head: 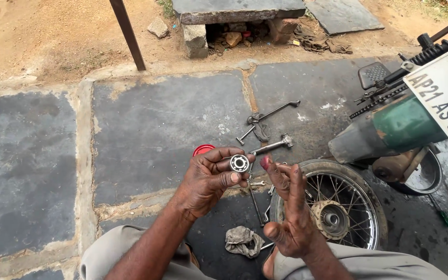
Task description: Apply grease to a wheel bearing and reinstall it into a motorcycle wheel hub.
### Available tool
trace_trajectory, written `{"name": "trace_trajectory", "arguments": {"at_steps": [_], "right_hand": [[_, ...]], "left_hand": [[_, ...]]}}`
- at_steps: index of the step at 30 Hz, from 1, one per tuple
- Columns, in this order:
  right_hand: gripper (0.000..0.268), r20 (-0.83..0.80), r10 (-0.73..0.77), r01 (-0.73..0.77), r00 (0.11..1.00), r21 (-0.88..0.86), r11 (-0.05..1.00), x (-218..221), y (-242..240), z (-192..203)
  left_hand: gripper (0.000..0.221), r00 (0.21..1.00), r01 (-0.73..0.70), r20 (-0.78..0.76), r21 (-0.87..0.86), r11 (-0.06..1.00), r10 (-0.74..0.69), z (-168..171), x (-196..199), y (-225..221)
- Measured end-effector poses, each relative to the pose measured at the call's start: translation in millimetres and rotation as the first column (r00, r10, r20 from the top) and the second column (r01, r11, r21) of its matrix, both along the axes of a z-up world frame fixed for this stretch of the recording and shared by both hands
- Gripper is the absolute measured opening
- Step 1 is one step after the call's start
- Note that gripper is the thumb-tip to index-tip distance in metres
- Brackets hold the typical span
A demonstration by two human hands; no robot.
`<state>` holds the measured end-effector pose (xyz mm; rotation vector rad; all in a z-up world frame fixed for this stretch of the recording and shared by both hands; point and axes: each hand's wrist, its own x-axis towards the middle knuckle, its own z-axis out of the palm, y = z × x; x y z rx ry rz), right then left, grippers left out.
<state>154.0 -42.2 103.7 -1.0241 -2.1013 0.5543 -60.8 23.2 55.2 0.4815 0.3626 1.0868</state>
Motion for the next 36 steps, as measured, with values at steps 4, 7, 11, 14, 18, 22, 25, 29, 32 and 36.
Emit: {"name": "trace_trajectory", "arguments": {"at_steps": [4,7,11,14,18,22,25,29,32,36], "right_hand": [[0.097,0.203,-0.037,0.006,0.979,0.153,0.988,7,-4,-3],[0.099,0.297,-0.067,-0.011,0.952,0.253,0.967,10,-2,-5],[0.099,0.405,-0.122,-0.039,0.906,0.366,0.93,17,3,-9],[0.098,0.44,-0.141,-0.053,0.887,0.399,0.915,18,3,-8],[0.097,0.461,-0.164,-0.052,0.872,0.42,0.906,21,2,-4],[0.097,0.458,-0.176,-0.026,0.871,0.402,0.915,30,-5,-2],[0.095,0.338,-0.152,0.046,0.929,0.304,0.952,31,-7,2],[0.094,0.061,-0.064,0.058,0.996,0.093,0.994,27,3,3],[0.101,-0.15,0.019,-0.029,0.989,-0.064,0.998,23,6,-5],[0.108,-0.408,0.03,-0.14,0.913,-0.241,0.96,22,4,-18]], "left_hand": [[0.051,1.0,0.009,0.008,0.047,0.999,-0.009,2,13,-9],[0.053,1.0,0.024,-0.016,0.083,0.996,-0.022,7,16,-11],[0.057,0.997,0.041,-0.07,0.111,0.993,-0.033,7,21,-9],[0.057,0.996,0.05,-0.086,0.115,0.992,-0.04,5,23,-8],[0.056,0.994,0.054,-0.096,0.11,0.992,-0.044,3,25,-4],[0.056,0.994,0.056,-0.101,0.088,0.995,-0.047,6,26,-1],[0.057,0.994,0.058,-0.096,0.096,0.994,-0.049,5,28,-1],[0.059,0.99,0.086,-0.118,0.126,0.988,-0.072,4,30,-2],[0.059,0.991,0.1,-0.104,0.117,0.988,-0.088,3,31,-2],[0.057,0.994,0.093,-0.07,0.107,0.99,-0.085,0,33,-3]]}}
